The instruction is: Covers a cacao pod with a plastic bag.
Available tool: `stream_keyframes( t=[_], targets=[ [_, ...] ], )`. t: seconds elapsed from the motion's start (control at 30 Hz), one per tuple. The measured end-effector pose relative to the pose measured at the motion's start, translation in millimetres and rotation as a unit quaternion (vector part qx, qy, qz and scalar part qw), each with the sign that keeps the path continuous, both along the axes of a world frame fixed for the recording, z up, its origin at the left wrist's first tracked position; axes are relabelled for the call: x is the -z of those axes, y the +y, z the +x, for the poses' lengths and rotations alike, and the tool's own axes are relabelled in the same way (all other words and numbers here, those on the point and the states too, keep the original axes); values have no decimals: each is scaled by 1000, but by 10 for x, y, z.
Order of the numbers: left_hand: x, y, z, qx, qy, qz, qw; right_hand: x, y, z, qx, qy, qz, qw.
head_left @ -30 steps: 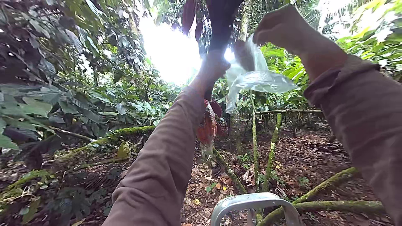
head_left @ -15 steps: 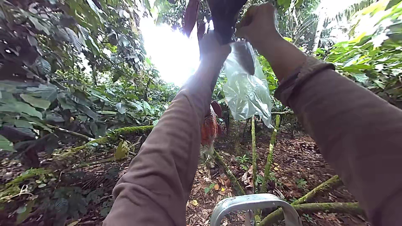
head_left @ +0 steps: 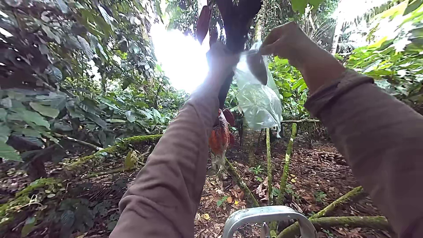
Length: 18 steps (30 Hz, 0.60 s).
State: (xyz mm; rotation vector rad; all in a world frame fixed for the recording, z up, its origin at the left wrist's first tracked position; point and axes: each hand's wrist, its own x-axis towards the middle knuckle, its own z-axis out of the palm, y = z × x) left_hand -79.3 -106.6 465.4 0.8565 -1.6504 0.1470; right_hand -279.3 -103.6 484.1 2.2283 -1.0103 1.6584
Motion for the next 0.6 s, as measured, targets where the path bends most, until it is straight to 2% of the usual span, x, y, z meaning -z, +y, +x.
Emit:
stream_keyframes(
  t=[0.07, 0.13, 0.3, 0.43, 0.5, 0.53, 0.6],
  targets=[
    [16, -9, -20, 1, -14, 14, 1000, -68, -27, 75, 39, -8, 1, 999],
    [49, -10, -49, -8, -26, 20, 999, -140, -56, 152, 37, -43, 11, 998],
    [66, 44, -135, -52, -4, 24, 998, -278, -22, 361, -121, -174, 31, 977],
    [69, 117, -125, -93, -7, 109, 990, -231, -79, 398, -147, -169, 9, 975],
    [41, -22, 9, -41, 12, 140, 989, -203, -98, 372, -161, -153, 7, 975],
    [-10, -235, 123, -6, 37, 135, 990, -202, -109, 364, -162, -144, 4, 976],
    [-117, -462, 310, 155, 97, 191, 964, -214, -146, 354, -134, -123, -16, 983]
  ],
)
